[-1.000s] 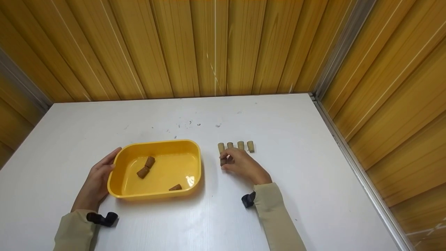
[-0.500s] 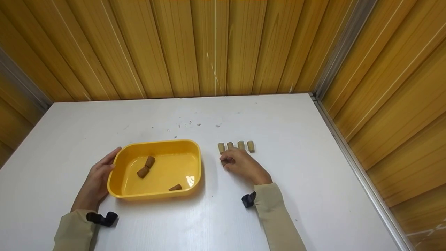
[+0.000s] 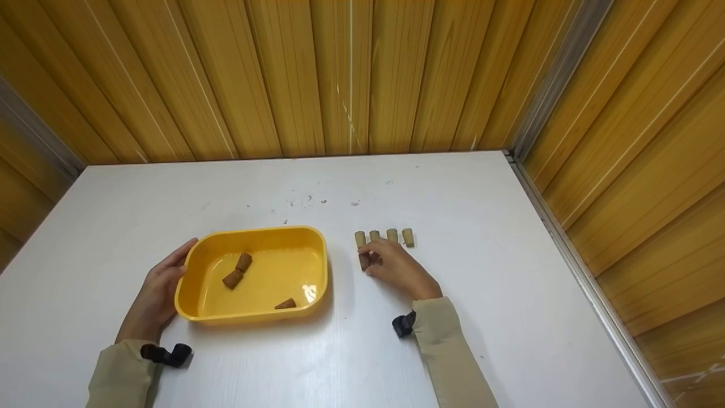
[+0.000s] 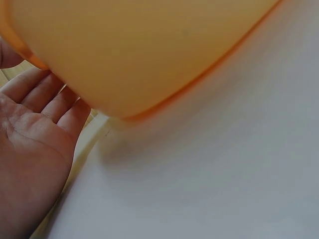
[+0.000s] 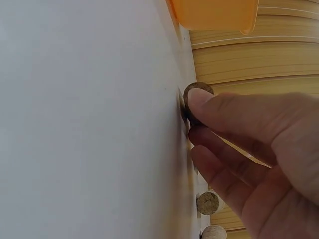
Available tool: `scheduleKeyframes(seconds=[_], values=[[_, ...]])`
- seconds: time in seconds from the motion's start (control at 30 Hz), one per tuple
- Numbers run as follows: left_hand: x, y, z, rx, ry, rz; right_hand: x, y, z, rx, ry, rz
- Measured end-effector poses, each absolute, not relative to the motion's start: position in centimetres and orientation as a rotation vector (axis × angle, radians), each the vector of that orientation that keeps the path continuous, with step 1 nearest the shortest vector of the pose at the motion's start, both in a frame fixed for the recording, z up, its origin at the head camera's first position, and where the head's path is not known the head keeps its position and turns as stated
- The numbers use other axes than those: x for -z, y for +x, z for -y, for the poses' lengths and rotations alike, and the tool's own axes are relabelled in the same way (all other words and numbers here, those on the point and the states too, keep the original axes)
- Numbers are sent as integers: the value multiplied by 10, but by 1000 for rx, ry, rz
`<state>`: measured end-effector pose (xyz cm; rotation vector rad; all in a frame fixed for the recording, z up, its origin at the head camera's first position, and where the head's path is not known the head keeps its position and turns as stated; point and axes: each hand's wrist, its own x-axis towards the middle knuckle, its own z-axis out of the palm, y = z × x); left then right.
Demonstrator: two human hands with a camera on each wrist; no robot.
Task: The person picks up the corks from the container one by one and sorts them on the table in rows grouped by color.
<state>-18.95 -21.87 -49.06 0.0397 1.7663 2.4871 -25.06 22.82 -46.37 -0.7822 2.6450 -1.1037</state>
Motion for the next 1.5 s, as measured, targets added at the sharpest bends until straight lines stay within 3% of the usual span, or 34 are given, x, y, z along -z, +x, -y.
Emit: scheduleKeyframes(seconds=[0.6, 1.5], values=[[491, -191, 219, -2493, 34, -1769, 460, -249, -226, 1044, -627, -2653], [490, -190, 219, -2479, 23, -1768, 451, -252, -232, 1070, -753, -2689]])
